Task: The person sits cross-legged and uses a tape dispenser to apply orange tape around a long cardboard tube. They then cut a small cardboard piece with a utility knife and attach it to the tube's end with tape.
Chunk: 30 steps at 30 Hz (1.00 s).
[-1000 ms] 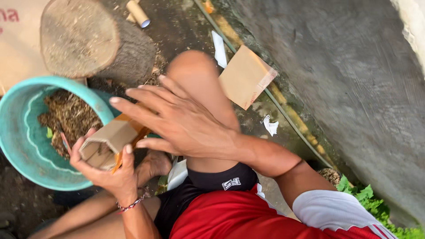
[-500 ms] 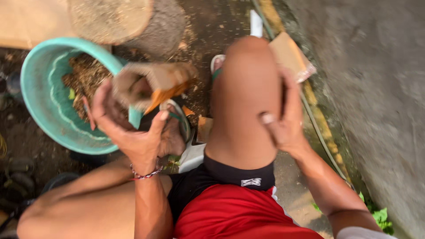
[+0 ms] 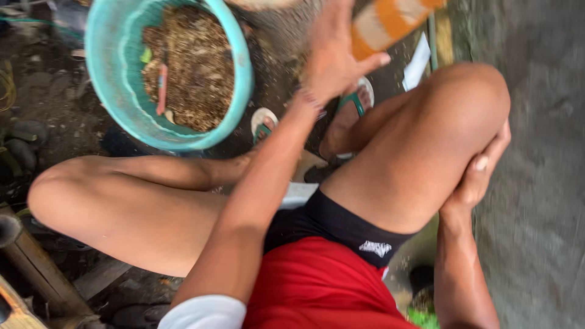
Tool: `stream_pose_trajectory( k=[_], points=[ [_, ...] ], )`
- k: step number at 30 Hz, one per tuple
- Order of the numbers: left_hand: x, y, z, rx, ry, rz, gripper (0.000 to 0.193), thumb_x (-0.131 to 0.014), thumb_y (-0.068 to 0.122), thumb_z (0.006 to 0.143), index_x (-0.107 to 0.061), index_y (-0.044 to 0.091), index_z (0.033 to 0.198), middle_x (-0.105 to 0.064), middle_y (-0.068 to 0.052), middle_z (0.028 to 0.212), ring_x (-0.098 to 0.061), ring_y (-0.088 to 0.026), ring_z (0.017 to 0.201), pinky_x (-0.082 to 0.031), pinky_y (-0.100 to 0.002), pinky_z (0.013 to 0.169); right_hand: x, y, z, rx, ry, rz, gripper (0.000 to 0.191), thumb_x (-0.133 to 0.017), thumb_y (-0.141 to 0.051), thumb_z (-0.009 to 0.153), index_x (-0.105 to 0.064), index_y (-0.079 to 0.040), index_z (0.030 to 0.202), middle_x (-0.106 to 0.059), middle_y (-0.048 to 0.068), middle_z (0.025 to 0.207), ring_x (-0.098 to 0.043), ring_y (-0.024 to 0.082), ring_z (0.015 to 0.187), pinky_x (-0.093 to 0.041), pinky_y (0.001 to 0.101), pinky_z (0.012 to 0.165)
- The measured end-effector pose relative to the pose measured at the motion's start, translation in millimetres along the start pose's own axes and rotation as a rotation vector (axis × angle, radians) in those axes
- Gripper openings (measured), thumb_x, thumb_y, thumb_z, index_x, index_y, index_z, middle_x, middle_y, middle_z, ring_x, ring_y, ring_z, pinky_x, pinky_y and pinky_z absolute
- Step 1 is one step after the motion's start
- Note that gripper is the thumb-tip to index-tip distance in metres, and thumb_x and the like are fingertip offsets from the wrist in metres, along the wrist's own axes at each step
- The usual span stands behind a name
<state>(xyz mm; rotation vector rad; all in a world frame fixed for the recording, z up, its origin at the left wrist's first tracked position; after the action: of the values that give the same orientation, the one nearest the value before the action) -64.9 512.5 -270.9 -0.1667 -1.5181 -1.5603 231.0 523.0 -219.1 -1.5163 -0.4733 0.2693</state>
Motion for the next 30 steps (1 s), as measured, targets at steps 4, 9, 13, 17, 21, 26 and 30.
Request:
stream_pose_trajectory(
  k=[4,9,13,17,21,26,30],
  points=[
    [-95,-103,-62,0.574,-0.561,0.220,0.116,-0.091,0.046,0.073,-0.019,0.025,0.160,-0.006,-0.015,0.163,-0.019,-0.046,0.150,-0.027,-0.065,0.116,-5,-19,-8,0.048,0.003,-0.120,0.078,-0.037,-0.060,0.113,-0.027,0.001,0.161,-0.033,0.015,0.165,-0.031,0.024,0.154,-0.022,0.0384,0.133],
    [-93,-130,-119,0.508,-0.621,0.345,0.093,-0.083,0.039,0.080,-0.031,0.018,0.154,-0.007,-0.012,0.168,-0.017,-0.039,0.155,-0.024,-0.068,0.116,15,-13,-39,-0.008,0.121,-0.215,0.076,-0.041,-0.057,0.111,-0.030,0.000,0.159,-0.035,0.016,0.163,-0.033,0.024,0.152,-0.024,0.0391,0.130],
    [-61,-138,-114,0.469,-0.454,0.270,0.086,-0.081,0.037,0.086,-0.036,0.012,0.154,-0.029,-0.017,0.164,-0.029,-0.040,0.153,-0.032,-0.055,0.124,29,-1,-55,-0.069,0.188,-0.245,0.074,-0.044,-0.055,0.110,-0.032,-0.001,0.158,-0.037,0.016,0.161,-0.034,0.024,0.150,-0.025,0.0396,0.128],
    [-53,-147,-102,0.527,-0.426,0.242,0.105,-0.083,0.041,0.082,-0.020,0.009,0.159,-0.024,-0.023,0.163,-0.029,-0.044,0.148,-0.033,-0.055,0.115,42,1,-67,-0.107,0.235,-0.280,0.072,-0.048,-0.053,0.109,-0.034,-0.001,0.157,-0.039,0.016,0.159,-0.036,0.024,0.149,-0.026,0.0401,0.126],
    [-73,-146,-83,0.560,-0.434,0.231,0.117,-0.087,0.047,0.074,-0.016,0.010,0.158,-0.023,-0.026,0.161,-0.031,-0.046,0.145,-0.034,-0.054,0.115,53,-1,-78,-0.137,0.277,-0.310,0.070,-0.051,-0.050,0.108,-0.037,-0.002,0.156,-0.041,0.016,0.157,-0.037,0.025,0.147,-0.028,0.0406,0.124],
    [-90,-147,-65,0.591,-0.441,0.350,0.118,-0.089,0.049,0.072,-0.018,0.009,0.156,-0.037,-0.024,0.152,-0.037,-0.044,0.141,-0.034,-0.054,0.112,63,-1,-87,-0.178,0.319,-0.344,0.068,-0.055,-0.047,0.106,-0.040,-0.002,0.154,-0.043,0.017,0.155,-0.039,0.025,0.145,-0.030,0.0413,0.121],
    [-93,-138,-64,0.504,-0.530,0.440,0.110,-0.087,0.047,0.074,-0.026,0.000,0.152,-0.049,-0.026,0.141,-0.049,-0.045,0.129,-0.040,-0.048,0.110,70,6,-90,-0.208,0.331,-0.389,0.066,-0.058,-0.045,0.105,-0.042,-0.003,0.153,-0.045,0.017,0.153,-0.040,0.025,0.144,-0.031,0.0418,0.119]
  ],
)
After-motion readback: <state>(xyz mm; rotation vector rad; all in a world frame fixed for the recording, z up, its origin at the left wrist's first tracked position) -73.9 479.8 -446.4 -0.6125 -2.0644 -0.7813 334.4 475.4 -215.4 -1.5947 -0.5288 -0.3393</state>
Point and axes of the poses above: each hand's wrist, its own z-axis towards the middle knuckle, its own x-axis out of the back of the hand, y = z × x, the point moved 10 cm from there along z, towards the middle knuckle
